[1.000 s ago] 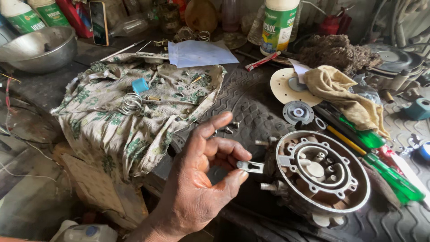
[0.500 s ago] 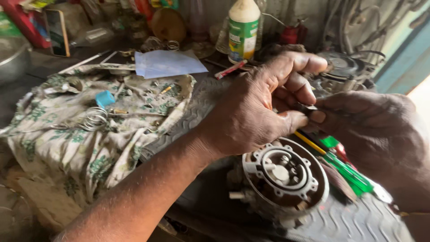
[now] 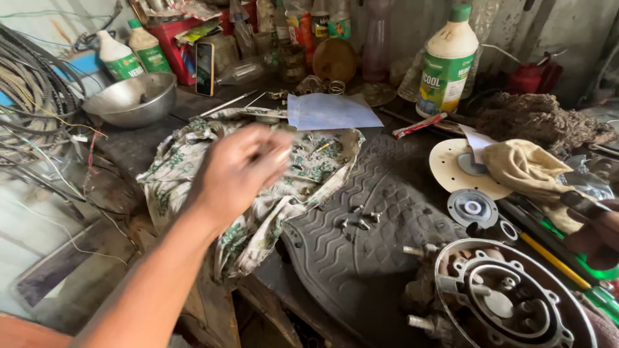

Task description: The person wipes a mechanical component with a cloth, uses a small tool to manipulate internal parts including a spring and a pin, and fits a metal cover back onto the assembly.

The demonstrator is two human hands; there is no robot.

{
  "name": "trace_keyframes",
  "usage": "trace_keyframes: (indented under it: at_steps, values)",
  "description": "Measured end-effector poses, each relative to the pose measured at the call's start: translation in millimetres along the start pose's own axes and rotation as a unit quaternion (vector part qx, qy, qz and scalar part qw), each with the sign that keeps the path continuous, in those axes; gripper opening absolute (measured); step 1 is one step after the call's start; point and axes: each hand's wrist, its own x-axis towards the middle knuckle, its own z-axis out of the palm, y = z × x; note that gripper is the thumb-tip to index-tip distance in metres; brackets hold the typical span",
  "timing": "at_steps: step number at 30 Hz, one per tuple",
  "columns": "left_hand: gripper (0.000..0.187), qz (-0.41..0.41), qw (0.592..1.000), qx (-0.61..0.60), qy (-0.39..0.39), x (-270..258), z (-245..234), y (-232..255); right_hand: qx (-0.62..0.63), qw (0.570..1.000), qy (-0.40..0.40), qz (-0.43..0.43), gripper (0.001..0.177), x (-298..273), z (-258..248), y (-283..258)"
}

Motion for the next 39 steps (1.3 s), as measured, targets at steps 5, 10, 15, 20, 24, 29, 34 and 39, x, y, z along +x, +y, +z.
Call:
trace_keyframes:
  at_steps: [5,10,15,20,24,29,34,39]
  values:
    - [0.029,-0.106,0.963,0.244,0.039,-82.5,-1.6,-57.6,0.06,0.997,0.044,0.034,0.024,-0.4,2.9,-18.5]
    - [0.036,0.042,0.947,0.267,0.174,-82.7,38.1,-67.5,0.006,0.99,0.133,0.041,0.021,7.3,-52.7,-33.9]
    - [0.027,0.166,0.958,0.207,0.105,-18.4,65.3,-10.2,0.015,0.988,0.152,0.02,0.019,15.7,-52.0,-24.8]
    - [0.017,0.283,0.939,0.165,-0.109,79.6,166.7,23.6,0.005,0.988,0.155,0.021,0.019,16.4,-48.5,-18.5]
    - [0.049,0.402,0.849,0.249,-0.236,132.6,271.4,10.5,-0.022,0.986,0.165,0.024,0.018,19.7,-45.8,-19.0]
    - [0.016,0.421,0.779,0.399,-0.239,159.2,327.8,-6.8,-0.069,0.986,0.149,0.011,0.017,21.3,-45.4,-12.1]
    - [0.011,0.426,0.88,0.205,-0.042,162.0,296.9,13.2,-0.03,0.993,0.094,0.063,0.02,20.2,-45.0,-6.3]
    - [0.016,0.359,0.931,-0.026,-0.066,129.4,263.1,39.1,0.108,0.986,-0.054,0.113,0.025,49.1,-27.0,-20.0]
